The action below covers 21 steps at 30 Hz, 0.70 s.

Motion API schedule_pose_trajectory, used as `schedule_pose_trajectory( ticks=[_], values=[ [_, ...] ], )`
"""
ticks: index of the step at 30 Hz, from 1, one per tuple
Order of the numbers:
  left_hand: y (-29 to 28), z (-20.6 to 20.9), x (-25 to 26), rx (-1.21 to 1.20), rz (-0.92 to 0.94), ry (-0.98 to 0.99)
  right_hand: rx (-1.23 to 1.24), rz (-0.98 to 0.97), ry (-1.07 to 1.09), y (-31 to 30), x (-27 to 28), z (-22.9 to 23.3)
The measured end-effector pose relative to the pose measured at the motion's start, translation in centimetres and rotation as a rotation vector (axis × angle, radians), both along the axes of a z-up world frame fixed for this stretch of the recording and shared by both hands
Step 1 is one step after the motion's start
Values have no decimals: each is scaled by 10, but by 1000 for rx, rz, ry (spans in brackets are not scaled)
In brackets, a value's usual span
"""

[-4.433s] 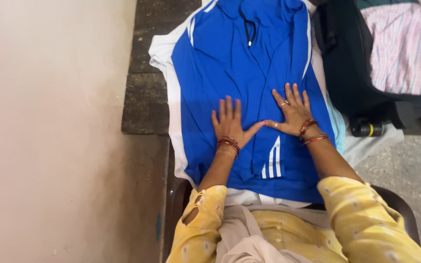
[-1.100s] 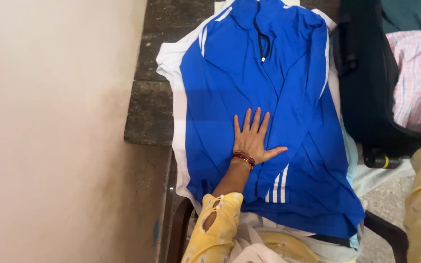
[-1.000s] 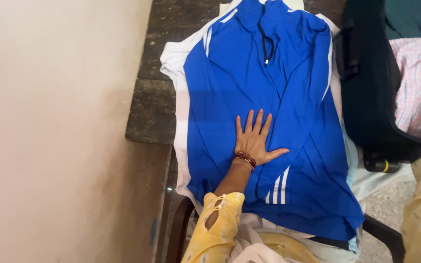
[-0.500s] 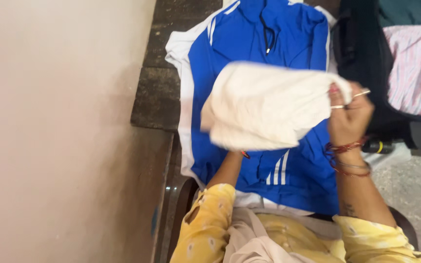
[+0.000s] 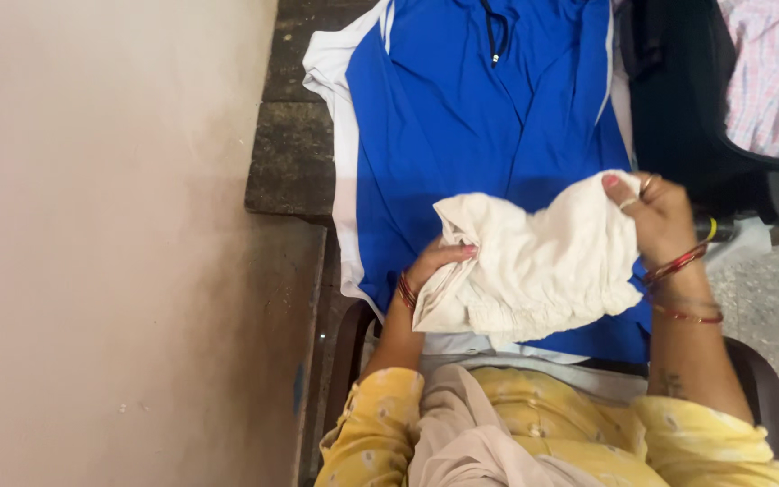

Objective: The person folds a blue tracking top and a white dress on their lap, placing them together.

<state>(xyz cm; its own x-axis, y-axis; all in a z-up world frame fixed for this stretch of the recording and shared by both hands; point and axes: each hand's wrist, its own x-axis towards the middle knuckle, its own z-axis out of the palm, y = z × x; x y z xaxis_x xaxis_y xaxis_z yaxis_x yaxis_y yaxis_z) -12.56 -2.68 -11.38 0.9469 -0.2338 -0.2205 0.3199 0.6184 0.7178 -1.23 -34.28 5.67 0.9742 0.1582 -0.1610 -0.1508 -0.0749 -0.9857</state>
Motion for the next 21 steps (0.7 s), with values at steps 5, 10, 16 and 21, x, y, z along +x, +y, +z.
schedule_pose_trajectory(
  ticks=[5,10,16,21],
  values=[
    [4,33,44,238,381,4,-404,-126,-305,0,26,-16],
    [-3,71,10,672,403,200,-652,15,-204,29,-6,-94],
    [-6,52,0,758,353,-3,-319,-62,-482,39,-59,-76],
    [-9,46,-7,734,376,-22,-223,-125,-354,31,-62,-46]
  ],
)
